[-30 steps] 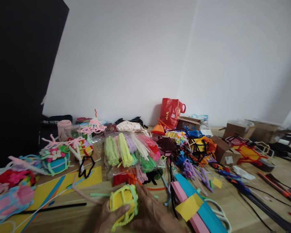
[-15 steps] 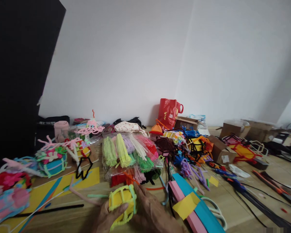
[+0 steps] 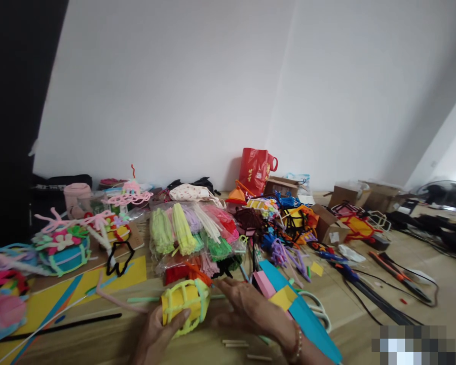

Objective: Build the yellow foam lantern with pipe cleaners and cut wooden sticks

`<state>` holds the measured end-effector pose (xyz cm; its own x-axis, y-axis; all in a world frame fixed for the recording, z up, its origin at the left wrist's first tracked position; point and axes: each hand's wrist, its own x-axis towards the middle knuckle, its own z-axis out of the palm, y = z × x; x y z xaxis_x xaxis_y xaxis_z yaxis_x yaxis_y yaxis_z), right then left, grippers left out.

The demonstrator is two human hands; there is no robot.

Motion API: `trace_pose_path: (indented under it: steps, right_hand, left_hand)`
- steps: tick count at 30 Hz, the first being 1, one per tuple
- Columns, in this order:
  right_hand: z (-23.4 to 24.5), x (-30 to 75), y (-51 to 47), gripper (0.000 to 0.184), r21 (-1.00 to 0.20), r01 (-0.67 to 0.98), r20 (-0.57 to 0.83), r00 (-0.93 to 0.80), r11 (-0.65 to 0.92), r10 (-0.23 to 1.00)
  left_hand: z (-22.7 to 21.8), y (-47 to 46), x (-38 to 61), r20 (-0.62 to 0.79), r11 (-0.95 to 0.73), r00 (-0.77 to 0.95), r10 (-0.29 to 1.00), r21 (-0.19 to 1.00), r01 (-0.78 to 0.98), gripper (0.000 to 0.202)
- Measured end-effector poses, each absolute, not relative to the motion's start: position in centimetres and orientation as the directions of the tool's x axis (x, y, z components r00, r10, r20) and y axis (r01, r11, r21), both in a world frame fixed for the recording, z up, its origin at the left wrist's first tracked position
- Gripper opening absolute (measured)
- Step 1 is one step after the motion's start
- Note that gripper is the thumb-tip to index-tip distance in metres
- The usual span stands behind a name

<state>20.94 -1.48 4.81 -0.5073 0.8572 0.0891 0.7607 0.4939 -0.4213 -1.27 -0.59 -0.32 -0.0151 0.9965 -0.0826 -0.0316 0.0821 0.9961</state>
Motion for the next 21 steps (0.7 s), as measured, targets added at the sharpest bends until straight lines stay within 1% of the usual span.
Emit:
trace_pose_path:
  steps: [2,3,4,6,8,10,12,15,19,20,21]
  right_hand:
    - [5.1,23.3,-1.3,0.037,-0.366,0.831,0.045,-0.434,0.419,0.900]
    - [5.0,24.6,-1.2,0.033,-0.342,0.864,0.032,-0.383,0.370,0.923]
    - [4.7,25.9,-1.1,0.035,-0.314,0.894,0.017,-0.330,0.318,0.944]
    - [3.4,28.4,-1.1,0.051,-0.253,0.946,0.004,-0.207,0.202,0.978]
    - [1.6,30.3,-1.5,0.070,-0.183,0.982,0.003,-0.052,0.052,0.999]
    - [-0.5,31.2,-2.3,0.074,-0.139,0.988,0.002,0.064,-0.063,0.998]
    - [-2.5,31.2,-3.2,0.070,-0.118,0.985,-0.002,0.127,-0.127,0.992]
    - [-4.9,29.6,-4.2,0.068,-0.082,0.991,0.021,0.110,-0.108,0.994]
    - [-6.9,26.6,-4.5,0.052,0.025,1.000,0.149,0.011,-0.015,0.989]
    - [-7.3,26.0,-4.5,0.053,0.043,0.999,0.164,-0.004,-0.003,0.986]
    - [-7.7,25.5,-4.6,0.058,0.059,0.998,0.173,-0.022,0.012,0.985]
  left_hand:
    - [-0.2,-0.5,-1.3,-0.087,0.086,-0.025,0.996,0.995,-0.043,0.043]
    - [-0.1,-0.5,-1.4,-0.088,0.087,-0.031,0.996,0.995,-0.049,0.043]
    - [-0.1,-0.5,-1.4,-0.091,0.089,-0.038,0.995,0.994,-0.056,0.042]
    - [-0.1,-0.4,-1.4,-0.097,0.094,-0.045,0.994,0.993,-0.077,0.041]
    - [-0.2,-0.4,-1.4,-0.100,0.095,-0.045,0.994,0.990,-0.101,0.038]
    - [-0.1,-0.5,-1.4,-0.102,0.096,-0.054,0.993,0.989,-0.113,0.034]
    - [-0.1,-0.6,-1.4,-0.110,0.102,-0.065,0.992,0.989,-0.107,0.032]
    - [0.1,-0.7,-1.2,-0.123,0.118,-0.055,0.991,0.990,-0.083,0.033]
    - [0.9,-0.9,-0.8,-0.098,0.095,-0.038,0.994,0.993,-0.069,0.034]
    - [1.1,-1.0,-0.8,-0.090,0.087,-0.050,0.995,0.995,-0.051,0.034]
    - [1.3,-1.0,-0.8,-0.073,0.072,-0.087,0.994,0.997,-0.022,0.034]
